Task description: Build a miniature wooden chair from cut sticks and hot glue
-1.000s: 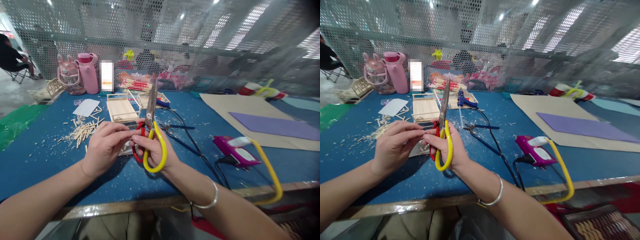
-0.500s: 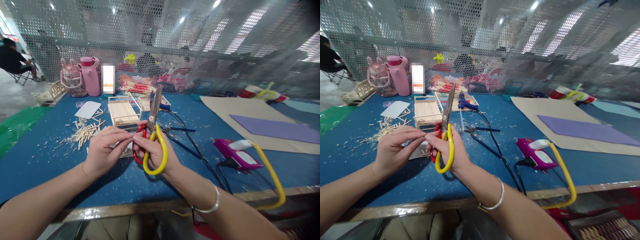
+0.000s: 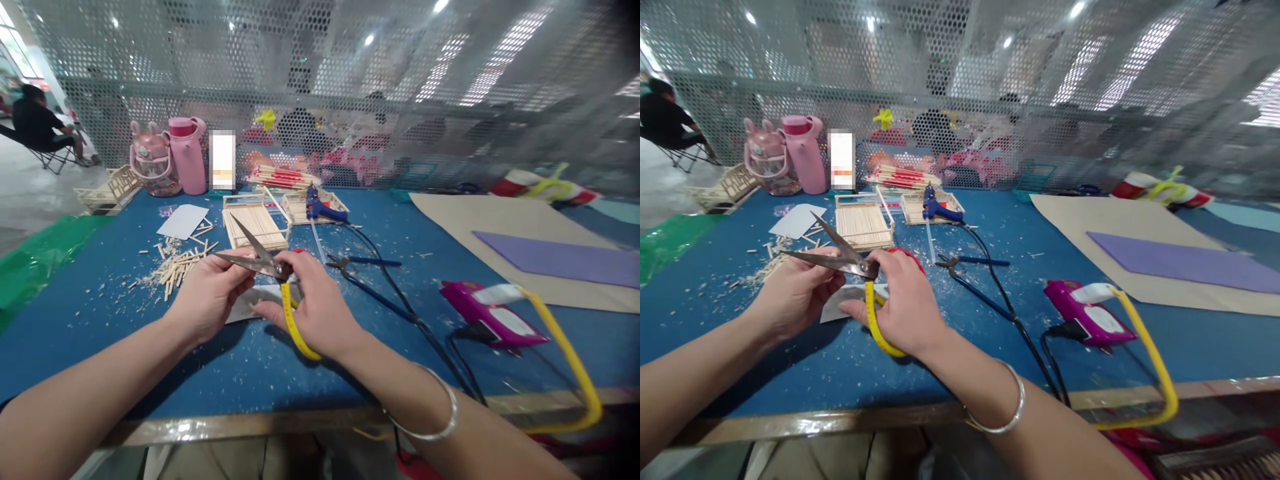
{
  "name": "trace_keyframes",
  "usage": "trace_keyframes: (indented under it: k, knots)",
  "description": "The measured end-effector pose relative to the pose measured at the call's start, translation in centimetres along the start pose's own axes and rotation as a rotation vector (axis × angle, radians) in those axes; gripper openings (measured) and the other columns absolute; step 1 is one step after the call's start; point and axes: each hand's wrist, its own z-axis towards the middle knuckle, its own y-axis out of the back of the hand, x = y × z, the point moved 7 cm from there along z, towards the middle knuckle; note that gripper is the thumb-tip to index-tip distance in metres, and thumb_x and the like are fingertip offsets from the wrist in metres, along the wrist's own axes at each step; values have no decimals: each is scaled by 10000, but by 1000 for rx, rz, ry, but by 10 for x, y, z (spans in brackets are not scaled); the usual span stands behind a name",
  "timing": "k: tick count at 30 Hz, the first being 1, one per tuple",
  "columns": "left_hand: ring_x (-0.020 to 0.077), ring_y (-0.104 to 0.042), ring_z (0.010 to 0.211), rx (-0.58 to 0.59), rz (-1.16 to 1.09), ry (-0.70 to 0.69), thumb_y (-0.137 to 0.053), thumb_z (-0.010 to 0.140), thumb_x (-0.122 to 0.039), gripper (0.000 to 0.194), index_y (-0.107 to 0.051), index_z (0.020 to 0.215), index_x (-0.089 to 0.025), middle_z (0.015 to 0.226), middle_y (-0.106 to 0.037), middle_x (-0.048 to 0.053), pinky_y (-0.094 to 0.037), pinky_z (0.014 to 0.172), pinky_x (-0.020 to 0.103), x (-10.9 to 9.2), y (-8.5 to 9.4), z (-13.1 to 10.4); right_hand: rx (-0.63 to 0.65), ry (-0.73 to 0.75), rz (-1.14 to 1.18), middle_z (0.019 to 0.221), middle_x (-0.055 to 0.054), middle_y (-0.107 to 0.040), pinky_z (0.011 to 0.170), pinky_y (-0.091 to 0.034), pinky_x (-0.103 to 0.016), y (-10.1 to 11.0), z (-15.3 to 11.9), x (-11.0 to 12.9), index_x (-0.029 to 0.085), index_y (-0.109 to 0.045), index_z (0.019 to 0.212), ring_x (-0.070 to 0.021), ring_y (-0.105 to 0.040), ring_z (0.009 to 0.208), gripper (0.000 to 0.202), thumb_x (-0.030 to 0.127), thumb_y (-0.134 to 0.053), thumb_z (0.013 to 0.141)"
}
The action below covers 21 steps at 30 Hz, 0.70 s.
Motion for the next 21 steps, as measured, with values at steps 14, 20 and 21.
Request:
trace_keyframes:
  k: [14, 20, 21]
  knots:
    - [78, -560, 615, 20, 99, -88, -756, 645, -197, 97, -662, 644, -172, 651, -648, -24, -462, 617, 203, -5, 2, 1, -2, 36, -25, 961, -96, -599, 798, -473, -390, -1, -1, 0, 166, -551, 1088, -231, -560, 884, 558, 525, -698, 687]
    - [69, -570, 607, 31, 137, -115, -709, 685, -128, 69, -679, 645, -175, 644, -656, -28, -457, 609, 182, -7, 2, 0, -19, 67, -65, 948, -104, -609, 795, -469, -380, 1, -1, 2, 155, -563, 1090, -231, -558, 876, 559, 559, -657, 714]
    - [67, -569, 601, 27, 131, -109, -710, 679, -125, 70, -677, 642, -174, 638, -653, -31, -457, 606, 180, -7, 2, 0, -26, 75, -73, 941, -107, -611, 790, -469, -379, 2, -1, 2, 149, -568, 1088, -231, -558, 870, 563, 567, -647, 719]
